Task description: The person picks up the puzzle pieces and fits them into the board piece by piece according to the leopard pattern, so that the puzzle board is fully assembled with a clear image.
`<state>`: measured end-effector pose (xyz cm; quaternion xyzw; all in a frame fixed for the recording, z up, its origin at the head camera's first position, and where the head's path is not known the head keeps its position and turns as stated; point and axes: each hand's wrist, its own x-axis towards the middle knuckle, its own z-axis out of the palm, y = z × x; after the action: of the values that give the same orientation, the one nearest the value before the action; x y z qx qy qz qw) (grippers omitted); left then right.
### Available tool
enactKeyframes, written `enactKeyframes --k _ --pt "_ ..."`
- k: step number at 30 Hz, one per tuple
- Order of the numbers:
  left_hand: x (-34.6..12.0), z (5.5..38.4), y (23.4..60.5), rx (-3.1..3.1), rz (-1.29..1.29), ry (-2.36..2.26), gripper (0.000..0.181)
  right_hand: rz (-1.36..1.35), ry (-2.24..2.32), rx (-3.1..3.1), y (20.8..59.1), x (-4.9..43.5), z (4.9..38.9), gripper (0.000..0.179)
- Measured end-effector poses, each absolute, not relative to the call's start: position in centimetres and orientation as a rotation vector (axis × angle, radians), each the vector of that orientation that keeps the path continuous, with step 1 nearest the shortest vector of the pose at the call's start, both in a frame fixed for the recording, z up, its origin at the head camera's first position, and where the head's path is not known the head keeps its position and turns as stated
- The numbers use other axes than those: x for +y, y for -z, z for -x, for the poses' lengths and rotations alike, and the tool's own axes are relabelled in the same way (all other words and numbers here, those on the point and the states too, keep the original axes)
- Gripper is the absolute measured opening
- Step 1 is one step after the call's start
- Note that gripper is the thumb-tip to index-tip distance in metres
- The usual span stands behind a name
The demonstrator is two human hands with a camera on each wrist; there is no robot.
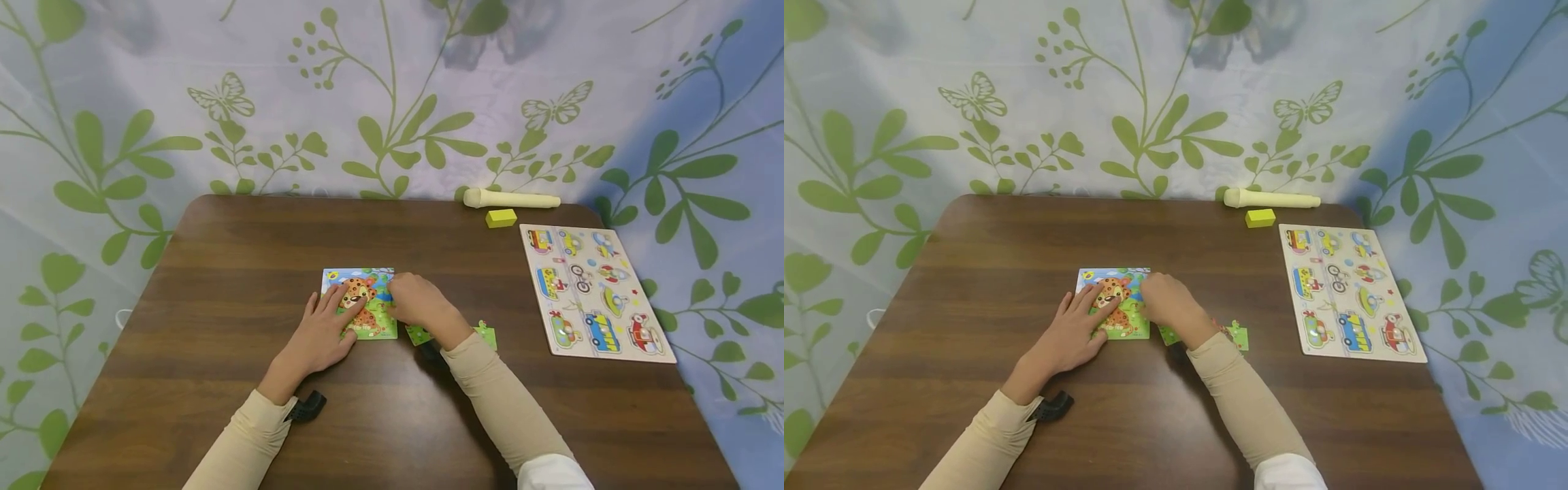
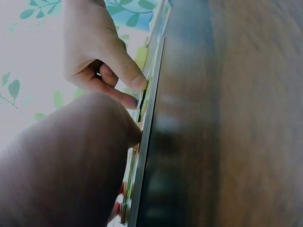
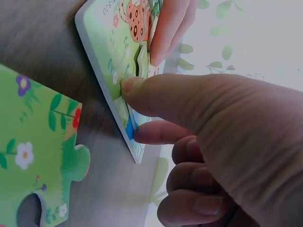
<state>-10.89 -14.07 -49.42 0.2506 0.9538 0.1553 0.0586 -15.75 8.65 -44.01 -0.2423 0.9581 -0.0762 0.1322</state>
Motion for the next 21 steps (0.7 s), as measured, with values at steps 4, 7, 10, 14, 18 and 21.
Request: enactKeyframes --k 4,7,10,14,18,21 --pt "-14.1 10.9 49.4 2.887 -0.759 -0.475 0.059 0.706 0.232 2.792 44.0 8.7 15.7 0.024" --pt "-14.2 10.9 49.4 2.889 -0.762 -0.488 0.059 0.711 0.248 2.794 44.2 8.7 15.6 0.024" --pt "-14.3 10.9 49.5 2.903 -0.761 -0.480 0.058 0.728 0.258 2.804 44.4 8.7 15.6 0.026" --pt "-14.3 10.9 49.5 2.914 -0.760 -0.466 0.057 0.756 0.208 2.813 44.7 8.6 15.4 0.021" --pt "-14.2 10.8 49.6 2.913 -0.757 -0.461 0.057 0.825 0.204 2.744 44.7 9.4 15.1 0.029" --pt "-14.1 10.8 49.8 2.901 -0.758 -0.460 0.057 0.824 0.358 2.676 44.7 11.6 14.9 0.045"
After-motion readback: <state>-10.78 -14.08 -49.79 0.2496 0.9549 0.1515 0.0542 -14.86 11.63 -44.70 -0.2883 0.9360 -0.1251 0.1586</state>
